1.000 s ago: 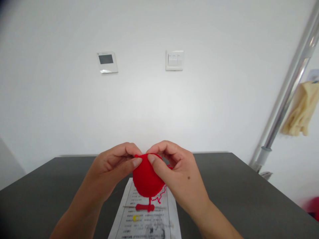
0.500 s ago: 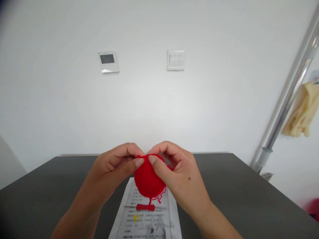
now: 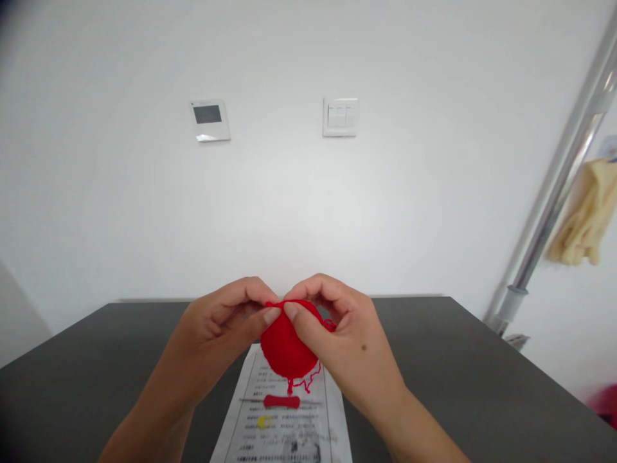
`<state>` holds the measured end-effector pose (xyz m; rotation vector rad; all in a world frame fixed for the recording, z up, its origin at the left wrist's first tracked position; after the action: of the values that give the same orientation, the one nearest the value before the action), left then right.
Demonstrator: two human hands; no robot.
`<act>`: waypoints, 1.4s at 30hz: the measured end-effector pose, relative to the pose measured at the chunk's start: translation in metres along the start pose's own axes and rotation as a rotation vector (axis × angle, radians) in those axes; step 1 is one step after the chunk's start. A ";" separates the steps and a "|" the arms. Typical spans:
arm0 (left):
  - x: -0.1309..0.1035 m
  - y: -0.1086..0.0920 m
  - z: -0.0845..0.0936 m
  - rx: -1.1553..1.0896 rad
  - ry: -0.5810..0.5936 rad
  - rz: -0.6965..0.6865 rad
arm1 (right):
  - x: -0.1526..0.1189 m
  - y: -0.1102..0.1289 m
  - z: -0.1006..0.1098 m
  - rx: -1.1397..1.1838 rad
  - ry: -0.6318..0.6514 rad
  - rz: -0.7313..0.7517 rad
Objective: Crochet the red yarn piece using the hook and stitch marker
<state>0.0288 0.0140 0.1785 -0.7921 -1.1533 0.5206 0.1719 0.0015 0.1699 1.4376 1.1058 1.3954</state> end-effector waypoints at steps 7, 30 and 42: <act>0.003 0.006 -0.004 -0.128 0.021 0.057 | 0.000 0.001 0.002 -0.027 -0.034 0.017; 0.000 0.006 -0.001 -0.129 -0.024 0.047 | 0.000 0.005 0.001 0.029 -0.015 0.047; 0.004 0.021 -0.006 -0.443 0.001 0.126 | 0.001 -0.003 0.002 0.099 0.019 0.037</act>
<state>0.0363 0.0284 0.1640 -1.2525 -1.2411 0.3702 0.1733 0.0038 0.1669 1.5246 1.1808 1.3996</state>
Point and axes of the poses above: each hand's wrist, its own x-axis towards the middle knuckle, its own z-axis out of the back of the hand, y = z × x, the point moved 8 cm from there along x, towards the middle knuckle, and after that the axes turned 13 degrees about -z, right-handed, at the moved point
